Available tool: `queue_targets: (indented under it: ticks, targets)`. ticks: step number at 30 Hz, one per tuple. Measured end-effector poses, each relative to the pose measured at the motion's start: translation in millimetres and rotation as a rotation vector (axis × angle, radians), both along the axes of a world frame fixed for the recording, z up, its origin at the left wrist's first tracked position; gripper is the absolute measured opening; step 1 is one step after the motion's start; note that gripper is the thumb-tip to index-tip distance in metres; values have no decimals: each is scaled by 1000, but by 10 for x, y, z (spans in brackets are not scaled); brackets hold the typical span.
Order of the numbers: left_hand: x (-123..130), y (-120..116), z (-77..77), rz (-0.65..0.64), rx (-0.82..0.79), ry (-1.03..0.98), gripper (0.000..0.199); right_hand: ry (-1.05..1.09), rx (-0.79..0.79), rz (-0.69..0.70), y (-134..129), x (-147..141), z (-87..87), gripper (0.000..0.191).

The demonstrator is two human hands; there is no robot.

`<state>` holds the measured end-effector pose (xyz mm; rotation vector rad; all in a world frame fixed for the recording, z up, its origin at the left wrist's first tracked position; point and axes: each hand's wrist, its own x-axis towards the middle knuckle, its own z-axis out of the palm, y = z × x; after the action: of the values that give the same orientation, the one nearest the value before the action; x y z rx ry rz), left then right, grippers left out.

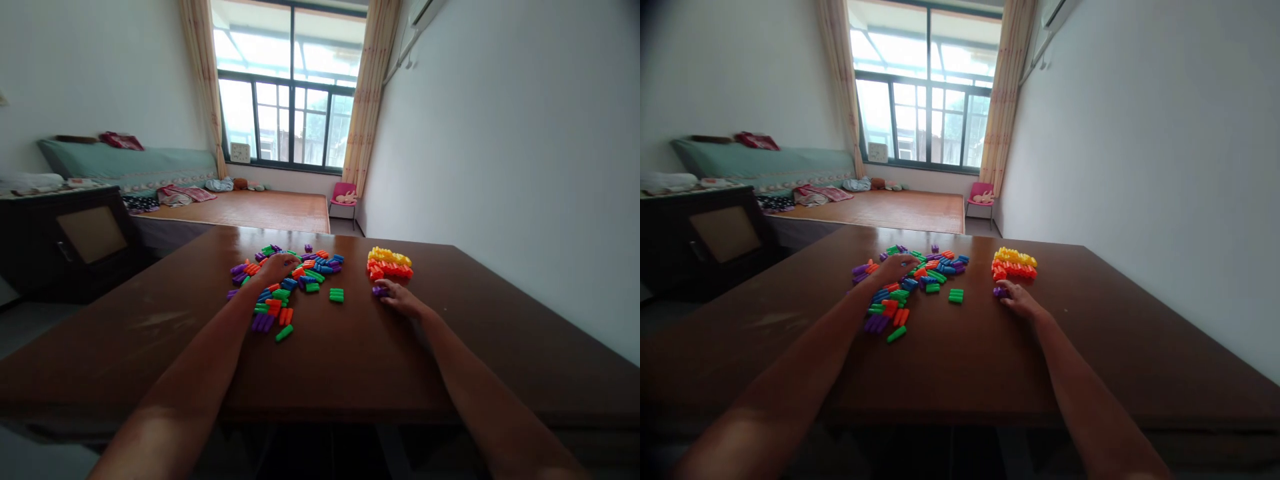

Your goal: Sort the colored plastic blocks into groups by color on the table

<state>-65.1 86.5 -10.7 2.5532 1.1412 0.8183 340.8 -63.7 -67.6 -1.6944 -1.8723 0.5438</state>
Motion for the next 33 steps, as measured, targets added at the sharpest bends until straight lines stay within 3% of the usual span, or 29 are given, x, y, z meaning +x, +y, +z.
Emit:
queue_targets:
  ticks: [4,9,12,15,18,21,25,30,33]
  targets:
    - [-5,59,129,-3,-22,32,34,280,-8,33,-44,-41,-55,63]
    - [-383,-1,247,32,-34,9,35,219,48,-9,-43,-54,-78,51]
    - [-738,-177,181,87,-88,-27,39,163,113,-40,-7,-13,-157,49]
    - [-1037,-457,61,129,-148,-36,42,161,172,-86,43,46,-253,60]
    - [-1178,-801,-42,65,-225,-3,45,95,273,-195,76,103,-326,65]
    - [-1141,-1127,-127,20,-230,92,47,20,323,-255,89,135,-365,56]
    - [-936,-1346,-242,101,-108,167,47,-16,377,-272,76,100,-348,46]
    - [-768,-1219,-331,170,-23,134,31,-37,387,-310,26,23,-262,39]
    - [-784,-1102,-387,151,-22,86,33,9,356,-307,13,25,-241,39]
